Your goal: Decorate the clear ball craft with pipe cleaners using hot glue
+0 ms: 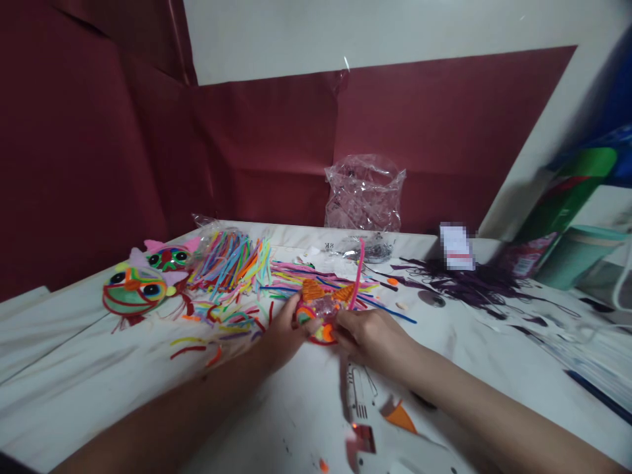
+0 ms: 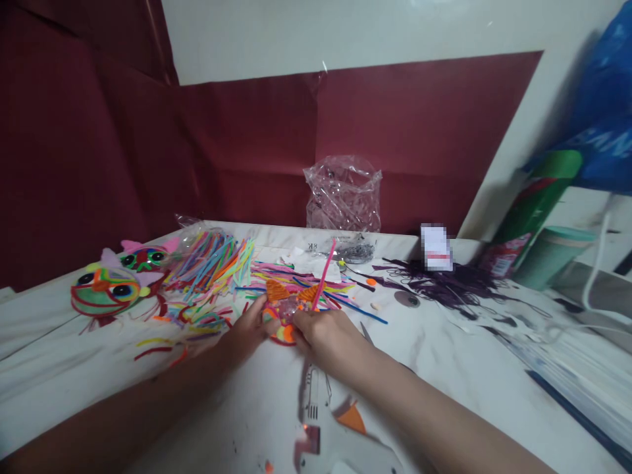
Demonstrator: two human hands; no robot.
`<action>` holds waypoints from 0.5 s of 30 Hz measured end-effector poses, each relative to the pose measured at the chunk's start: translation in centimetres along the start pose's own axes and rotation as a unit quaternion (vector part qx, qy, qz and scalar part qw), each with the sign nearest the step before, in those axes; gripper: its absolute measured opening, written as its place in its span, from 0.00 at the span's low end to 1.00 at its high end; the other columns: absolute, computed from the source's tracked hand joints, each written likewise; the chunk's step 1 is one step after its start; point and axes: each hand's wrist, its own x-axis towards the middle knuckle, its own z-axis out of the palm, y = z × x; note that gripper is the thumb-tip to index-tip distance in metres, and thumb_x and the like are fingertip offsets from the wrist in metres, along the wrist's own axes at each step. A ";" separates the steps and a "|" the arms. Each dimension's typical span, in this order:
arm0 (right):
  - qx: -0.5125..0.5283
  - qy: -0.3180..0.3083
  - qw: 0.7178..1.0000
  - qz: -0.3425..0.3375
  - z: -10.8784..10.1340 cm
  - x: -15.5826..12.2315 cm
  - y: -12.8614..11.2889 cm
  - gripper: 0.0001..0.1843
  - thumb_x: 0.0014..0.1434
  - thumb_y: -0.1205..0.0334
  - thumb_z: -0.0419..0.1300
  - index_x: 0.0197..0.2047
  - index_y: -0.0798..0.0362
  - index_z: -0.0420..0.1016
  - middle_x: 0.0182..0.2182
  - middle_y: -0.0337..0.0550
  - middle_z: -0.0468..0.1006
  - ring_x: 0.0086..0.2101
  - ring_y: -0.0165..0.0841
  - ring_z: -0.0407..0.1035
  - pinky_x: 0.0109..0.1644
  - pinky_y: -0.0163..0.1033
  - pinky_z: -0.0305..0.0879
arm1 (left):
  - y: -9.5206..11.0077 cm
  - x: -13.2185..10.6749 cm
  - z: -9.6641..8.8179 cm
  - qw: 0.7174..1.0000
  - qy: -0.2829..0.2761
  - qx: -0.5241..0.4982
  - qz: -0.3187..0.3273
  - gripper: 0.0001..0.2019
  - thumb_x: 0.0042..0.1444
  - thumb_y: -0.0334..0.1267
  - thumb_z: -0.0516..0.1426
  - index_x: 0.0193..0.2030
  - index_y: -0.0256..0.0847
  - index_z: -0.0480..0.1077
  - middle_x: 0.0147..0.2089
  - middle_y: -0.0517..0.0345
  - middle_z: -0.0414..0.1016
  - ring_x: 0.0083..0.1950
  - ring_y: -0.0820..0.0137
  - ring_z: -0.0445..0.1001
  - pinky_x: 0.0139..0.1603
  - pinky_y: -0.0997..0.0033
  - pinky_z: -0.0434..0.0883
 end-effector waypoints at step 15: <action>0.091 -0.164 0.963 0.193 -0.8 0.7 2.8 0.20 0.49 0.47 0.66 0.38 0.54 0.77 0.32 0.48 0.82 0.32 0.44 0.75 0.29 0.39 0.63 | -1.4 -0.1 0.6 0.998 0.046 -0.030 -0.005 0.41 0.37 0.36 0.69 0.61 0.41 0.60 0.55 0.48 0.72 0.58 0.57 0.69 0.57 0.61 0.67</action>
